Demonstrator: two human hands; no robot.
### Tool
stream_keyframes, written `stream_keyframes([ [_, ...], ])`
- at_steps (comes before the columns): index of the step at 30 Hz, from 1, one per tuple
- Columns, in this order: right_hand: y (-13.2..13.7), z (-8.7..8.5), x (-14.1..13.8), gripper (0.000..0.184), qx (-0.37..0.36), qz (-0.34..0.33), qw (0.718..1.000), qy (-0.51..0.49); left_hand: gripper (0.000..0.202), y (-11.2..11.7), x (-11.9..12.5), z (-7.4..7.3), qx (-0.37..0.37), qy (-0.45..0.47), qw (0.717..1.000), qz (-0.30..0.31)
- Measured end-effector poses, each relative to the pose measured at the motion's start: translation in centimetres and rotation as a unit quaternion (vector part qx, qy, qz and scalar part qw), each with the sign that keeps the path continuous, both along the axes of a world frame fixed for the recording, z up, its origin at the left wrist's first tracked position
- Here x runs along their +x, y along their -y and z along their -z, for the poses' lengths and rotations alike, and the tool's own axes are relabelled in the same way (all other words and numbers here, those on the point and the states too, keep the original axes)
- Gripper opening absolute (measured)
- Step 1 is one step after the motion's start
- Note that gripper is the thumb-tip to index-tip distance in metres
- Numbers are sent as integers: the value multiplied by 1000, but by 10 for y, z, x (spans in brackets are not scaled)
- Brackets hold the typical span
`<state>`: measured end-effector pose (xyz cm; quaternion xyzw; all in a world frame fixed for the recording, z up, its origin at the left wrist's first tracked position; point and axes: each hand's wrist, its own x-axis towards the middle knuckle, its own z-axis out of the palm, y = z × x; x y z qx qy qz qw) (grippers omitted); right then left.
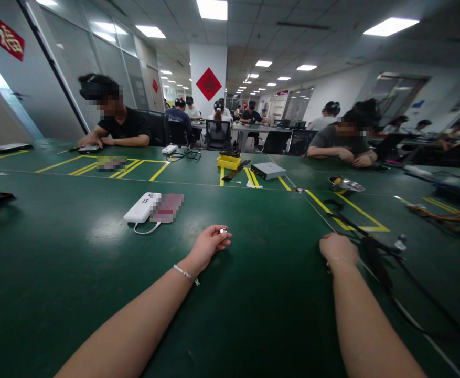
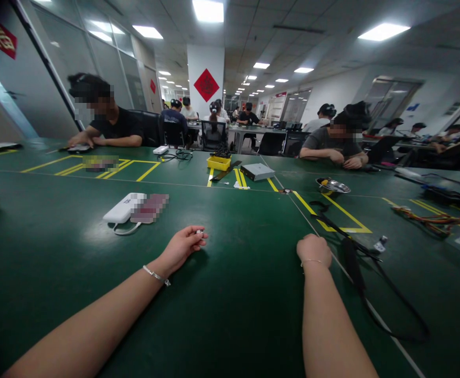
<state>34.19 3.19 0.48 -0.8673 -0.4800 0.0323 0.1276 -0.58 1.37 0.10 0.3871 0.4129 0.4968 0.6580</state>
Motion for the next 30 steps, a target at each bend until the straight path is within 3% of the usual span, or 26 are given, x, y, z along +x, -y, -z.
stream_keyframes([
  [3, -5, -5, -26, 25, 34, -69, 995, -59, 22, 1, 2, 0, 32, -27, 999, 6],
  [5, -5, -8, -54, 24, 75, -146, 974, -156, 22, 2, 2, 0, 55, -40, 998, 12],
  [7, -1, -11, -89, 24, 97, -224, 919, -308, 22, 4, 3, -1, 77, -49, 996, 16],
  [9, 9, -14, -122, 23, 89, -281, 837, -462, 22, 5, 3, -1, 96, -52, 994, 26],
  [11, 20, -17, -150, 22, 74, -316, 780, -536, 22, 6, 3, -1, 113, -49, 992, 38],
  [17, 38, -14, -185, 19, 49, -348, 689, -634, 21, 6, 5, 0, 155, -69, 985, 35],
  [20, 36, -9, -187, 18, 68, -334, 680, -649, 19, 6, 4, 1, 174, -74, 982, 31],
  [30, 34, -10, -186, 15, 142, -371, 755, -521, 23, 7, 5, 0, 164, -61, 983, 55],
])
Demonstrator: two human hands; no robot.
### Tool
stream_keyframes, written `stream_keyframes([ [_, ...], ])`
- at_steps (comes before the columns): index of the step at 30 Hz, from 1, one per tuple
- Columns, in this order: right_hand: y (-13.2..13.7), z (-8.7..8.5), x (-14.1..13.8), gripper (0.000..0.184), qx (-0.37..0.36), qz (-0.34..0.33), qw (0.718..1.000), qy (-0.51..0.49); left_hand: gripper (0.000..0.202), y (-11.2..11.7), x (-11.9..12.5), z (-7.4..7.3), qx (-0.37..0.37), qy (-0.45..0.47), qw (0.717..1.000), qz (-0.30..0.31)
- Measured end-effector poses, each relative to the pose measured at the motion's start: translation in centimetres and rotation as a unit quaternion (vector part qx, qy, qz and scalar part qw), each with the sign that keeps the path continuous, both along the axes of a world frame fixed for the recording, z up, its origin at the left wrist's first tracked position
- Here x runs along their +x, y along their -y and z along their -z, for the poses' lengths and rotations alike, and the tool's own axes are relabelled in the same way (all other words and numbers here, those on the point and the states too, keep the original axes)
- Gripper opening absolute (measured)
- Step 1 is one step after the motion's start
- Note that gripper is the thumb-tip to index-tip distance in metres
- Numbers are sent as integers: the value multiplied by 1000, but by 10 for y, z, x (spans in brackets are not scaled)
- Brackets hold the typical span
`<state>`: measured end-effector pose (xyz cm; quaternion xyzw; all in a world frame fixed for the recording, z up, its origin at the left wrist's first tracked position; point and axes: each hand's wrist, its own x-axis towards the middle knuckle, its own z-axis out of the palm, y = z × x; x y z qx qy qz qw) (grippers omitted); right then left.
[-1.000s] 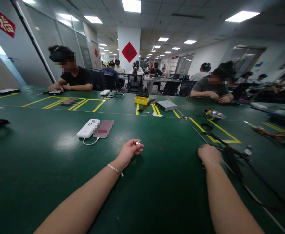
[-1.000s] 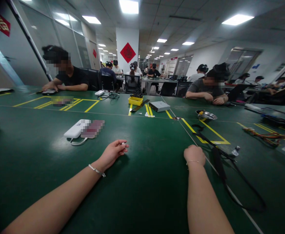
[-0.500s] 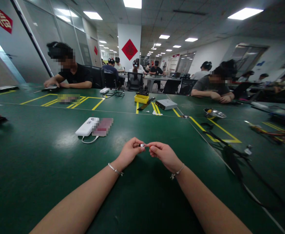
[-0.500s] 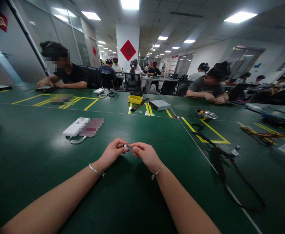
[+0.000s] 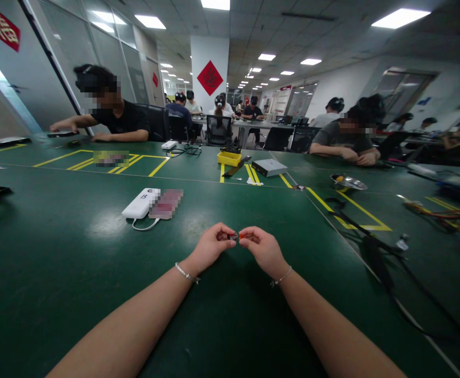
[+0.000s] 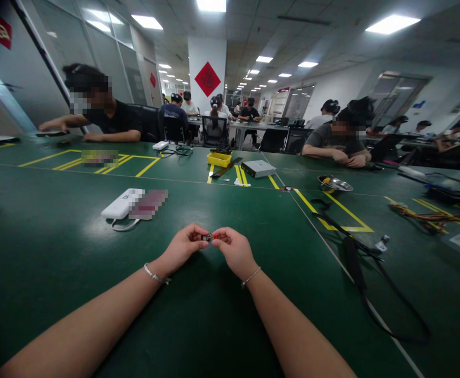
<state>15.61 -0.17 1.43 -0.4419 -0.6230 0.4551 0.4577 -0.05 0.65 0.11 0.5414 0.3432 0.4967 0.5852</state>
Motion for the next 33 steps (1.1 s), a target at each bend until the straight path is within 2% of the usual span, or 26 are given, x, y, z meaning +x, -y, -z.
stream_keyframes([
  [10, 6, -5, 0, 12, 44, 30, 998, 34, 17, 1, -3, -1, -19, 14, 999, 30],
  [15, 3, -4, -2, 17, -17, 20, 997, -76, 21, -1, -4, -1, -43, 50, 997, 27],
  [22, 4, -5, -3, 20, -104, -21, 967, -230, 28, -2, -5, 3, -126, 101, 983, 88],
  [28, 3, -4, -1, 21, -136, -56, 951, -273, 21, -1, -8, 1, -131, 140, 976, 104],
  [33, 6, -4, -4, 16, -173, -89, 940, -280, 26, 0, -8, 0, -104, 160, 975, 116],
])
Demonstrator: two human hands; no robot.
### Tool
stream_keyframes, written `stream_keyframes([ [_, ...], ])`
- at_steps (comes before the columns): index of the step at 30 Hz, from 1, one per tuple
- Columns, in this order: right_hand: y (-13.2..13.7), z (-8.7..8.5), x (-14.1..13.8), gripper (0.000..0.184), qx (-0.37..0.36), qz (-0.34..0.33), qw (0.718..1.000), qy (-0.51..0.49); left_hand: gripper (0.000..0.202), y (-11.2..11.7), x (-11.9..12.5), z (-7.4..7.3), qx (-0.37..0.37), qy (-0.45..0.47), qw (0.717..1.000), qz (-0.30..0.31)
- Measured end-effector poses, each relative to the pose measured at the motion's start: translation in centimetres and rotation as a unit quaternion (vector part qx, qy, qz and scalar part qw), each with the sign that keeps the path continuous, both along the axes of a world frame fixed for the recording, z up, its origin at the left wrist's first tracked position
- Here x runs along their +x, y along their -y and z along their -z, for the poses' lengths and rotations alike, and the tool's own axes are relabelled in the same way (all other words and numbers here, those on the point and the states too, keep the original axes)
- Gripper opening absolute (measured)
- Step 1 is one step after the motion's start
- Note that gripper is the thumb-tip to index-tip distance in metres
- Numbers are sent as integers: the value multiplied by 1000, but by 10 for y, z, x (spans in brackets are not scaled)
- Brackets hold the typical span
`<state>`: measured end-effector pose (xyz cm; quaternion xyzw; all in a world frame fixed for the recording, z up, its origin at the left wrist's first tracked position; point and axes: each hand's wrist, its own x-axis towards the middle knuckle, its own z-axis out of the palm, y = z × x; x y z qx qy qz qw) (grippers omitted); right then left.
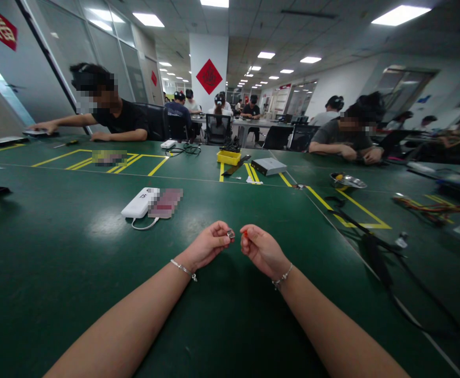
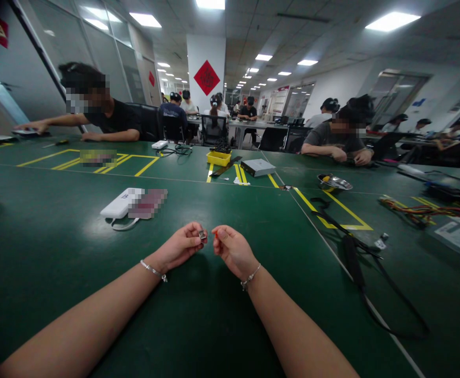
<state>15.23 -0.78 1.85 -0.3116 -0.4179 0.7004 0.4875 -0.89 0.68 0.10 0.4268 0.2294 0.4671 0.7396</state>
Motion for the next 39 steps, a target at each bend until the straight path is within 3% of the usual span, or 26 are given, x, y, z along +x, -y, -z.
stream_keyframes([
  [9, -1, 5, 2, 12, -25, -58, 997, -39, 24, 1, 0, 0, 20, -16, 1000, 4],
  [23, 0, 4, 2, 10, -24, -55, 996, -58, 18, -2, 0, 4, -3, -7, 1000, 9],
  [33, -2, 7, 2, 18, -18, -13, 999, -40, 22, 1, 0, -1, 18, 3, 1000, -4],
  [39, -4, 6, -1, 16, -24, 41, 999, -13, 20, 0, 2, -2, 24, -31, 997, -71],
])
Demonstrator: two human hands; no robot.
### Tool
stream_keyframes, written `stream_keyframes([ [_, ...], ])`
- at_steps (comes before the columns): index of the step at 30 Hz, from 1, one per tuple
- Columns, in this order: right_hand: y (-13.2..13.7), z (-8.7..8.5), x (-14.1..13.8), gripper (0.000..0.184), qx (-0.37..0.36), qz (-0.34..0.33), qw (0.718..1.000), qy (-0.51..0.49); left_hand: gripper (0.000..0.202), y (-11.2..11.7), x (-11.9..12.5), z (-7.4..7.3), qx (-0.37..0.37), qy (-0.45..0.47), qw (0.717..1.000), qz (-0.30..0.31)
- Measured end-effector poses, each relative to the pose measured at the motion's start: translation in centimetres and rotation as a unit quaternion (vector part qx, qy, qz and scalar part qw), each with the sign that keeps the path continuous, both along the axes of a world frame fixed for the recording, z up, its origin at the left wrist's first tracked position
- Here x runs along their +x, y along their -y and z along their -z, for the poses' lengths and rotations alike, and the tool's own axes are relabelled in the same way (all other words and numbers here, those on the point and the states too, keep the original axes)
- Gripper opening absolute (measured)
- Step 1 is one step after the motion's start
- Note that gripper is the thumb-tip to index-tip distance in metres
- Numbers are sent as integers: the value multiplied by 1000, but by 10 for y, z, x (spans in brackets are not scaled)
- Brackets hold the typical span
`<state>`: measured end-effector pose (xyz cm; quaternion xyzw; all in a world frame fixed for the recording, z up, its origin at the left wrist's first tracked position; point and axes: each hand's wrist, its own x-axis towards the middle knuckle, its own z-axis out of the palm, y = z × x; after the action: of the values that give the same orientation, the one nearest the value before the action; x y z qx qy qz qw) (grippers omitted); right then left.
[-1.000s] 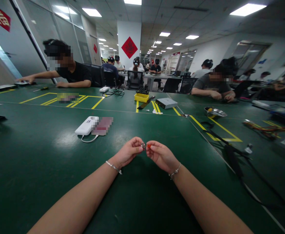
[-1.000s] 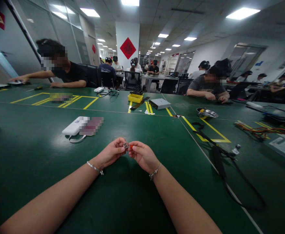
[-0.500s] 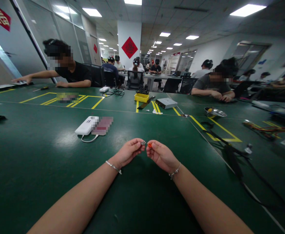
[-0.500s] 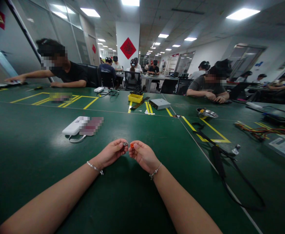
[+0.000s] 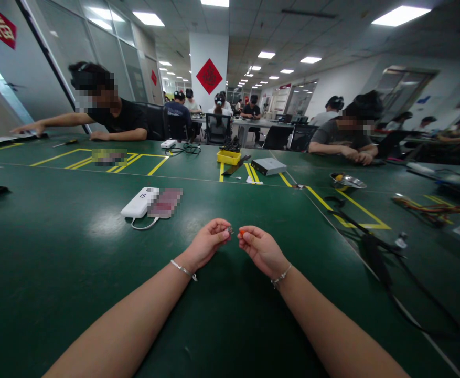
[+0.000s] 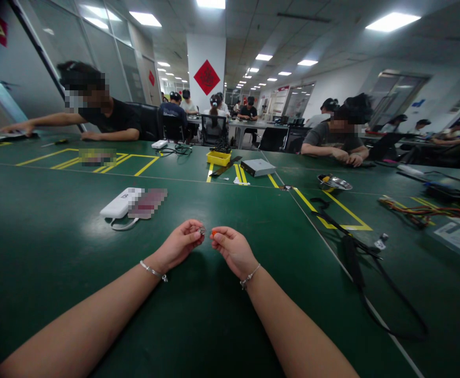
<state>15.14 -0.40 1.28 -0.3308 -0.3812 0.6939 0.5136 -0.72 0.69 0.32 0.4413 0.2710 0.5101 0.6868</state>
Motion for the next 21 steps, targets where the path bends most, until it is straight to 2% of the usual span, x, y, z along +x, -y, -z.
stream_keyframes([
  [3, -1, 1, -2, 16, 3, 36, 999, 17, 17, 0, 2, -1, 46, -87, 992, -76],
  [6, -1, 2, -3, 19, -4, 73, 997, 32, 16, 1, 5, -3, 91, -173, 972, -128],
  [13, -2, 9, -9, 26, 9, 132, 989, 60, 17, 7, 11, -2, 167, -296, 930, -139],
  [21, 5, 9, -18, 31, 46, 112, 989, 87, 11, 11, 9, -5, 237, -397, 859, -221],
])
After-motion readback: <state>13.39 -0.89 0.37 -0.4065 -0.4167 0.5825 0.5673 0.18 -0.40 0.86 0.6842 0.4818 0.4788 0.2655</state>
